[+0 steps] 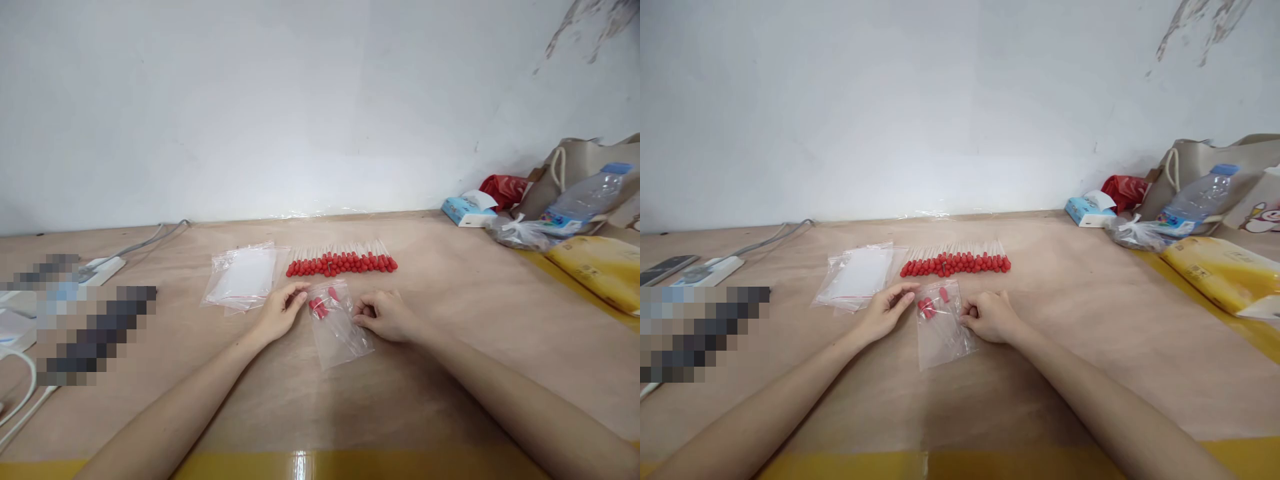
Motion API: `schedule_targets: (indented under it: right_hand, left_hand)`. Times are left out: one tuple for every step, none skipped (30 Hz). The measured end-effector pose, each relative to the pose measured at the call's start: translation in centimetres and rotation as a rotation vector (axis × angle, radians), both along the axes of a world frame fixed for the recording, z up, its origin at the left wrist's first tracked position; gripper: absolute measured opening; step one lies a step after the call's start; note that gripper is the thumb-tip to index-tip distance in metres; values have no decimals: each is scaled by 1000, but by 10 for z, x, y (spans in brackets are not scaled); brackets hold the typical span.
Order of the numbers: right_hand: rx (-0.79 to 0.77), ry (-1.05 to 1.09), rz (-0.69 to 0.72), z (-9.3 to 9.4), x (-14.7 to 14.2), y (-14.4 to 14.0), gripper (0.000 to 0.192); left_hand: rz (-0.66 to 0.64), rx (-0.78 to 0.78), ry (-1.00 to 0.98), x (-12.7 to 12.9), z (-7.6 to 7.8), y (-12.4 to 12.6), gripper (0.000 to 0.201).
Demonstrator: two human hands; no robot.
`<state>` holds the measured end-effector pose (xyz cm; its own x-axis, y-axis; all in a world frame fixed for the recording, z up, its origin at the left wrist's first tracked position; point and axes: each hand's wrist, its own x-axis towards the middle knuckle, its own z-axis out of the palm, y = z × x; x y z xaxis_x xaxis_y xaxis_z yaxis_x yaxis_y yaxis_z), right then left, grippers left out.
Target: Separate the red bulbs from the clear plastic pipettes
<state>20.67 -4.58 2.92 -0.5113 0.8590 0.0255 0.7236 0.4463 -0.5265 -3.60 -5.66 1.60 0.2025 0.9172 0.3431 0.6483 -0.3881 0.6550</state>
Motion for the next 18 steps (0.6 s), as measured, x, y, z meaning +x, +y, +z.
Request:
schedule_targets:
  right_hand:
    - [36,-18,16,-1,0,0,11]
    - [95,-43,27,-3,0,0,11]
    - [176,-74,28,-4,0,1,11]
    - [272,-107,20,-5,0,1,11]
    - [372,-136,0,-7,0,2,11]
    - [461,-154,-28,-7,1,3,13]
    - [528,-154,-61,-8,2,4,13]
    - [563,-129,-91,-8,3,5,14]
    - [562,-87,-106,-8,4,5,14]
    - [530,-41,-97,-7,5,5,14]
    - [480,-2,-65,-7,7,4,16]
    - [428,21,-15,-6,8,3,19]
    - [386,25,41,-6,9,1,24]
    - [359,13,93,-7,10,0,29]
    - [347,-6,131,-7,11,-2,34]
    - [351,-26,148,-9,11,-3,37]
    - [360,-42,151,-11,12,-3,39]
    - [372,-50,143,-13,12,-2,38]
  left_hand:
    - [-8,-40,-4,0,-1,1,28]
    - [-9,-71,2,1,-1,0,29]
    - [-4,-92,17,1,-2,-1,31]
    - [2,-111,38,2,-2,-2,32]
    - [8,-127,59,3,-2,-3,32]
    - [12,-138,79,4,-2,-4,31]
    - [16,-139,93,4,-2,-5,30]
    - [23,-129,99,5,-3,-6,28]
    - [32,-110,95,5,-3,-7,27]
    - [47,-84,84,6,-4,-8,26]
    - [64,-58,68,6,-4,-9,25]
    - [75,-39,50,7,-4,-11,25]
    - [76,-27,25,8,-4,-12,24]
    - [63,-24,-12,8,-4,-14,23]
    - [38,-35,-62,8,-3,-16,23]
    - [5,-62,-122,9,-2,-18,23]
    - [-32,-100,-186,9,-1,-19,24]
    - [-70,-148,-246,9,0,-20,24]
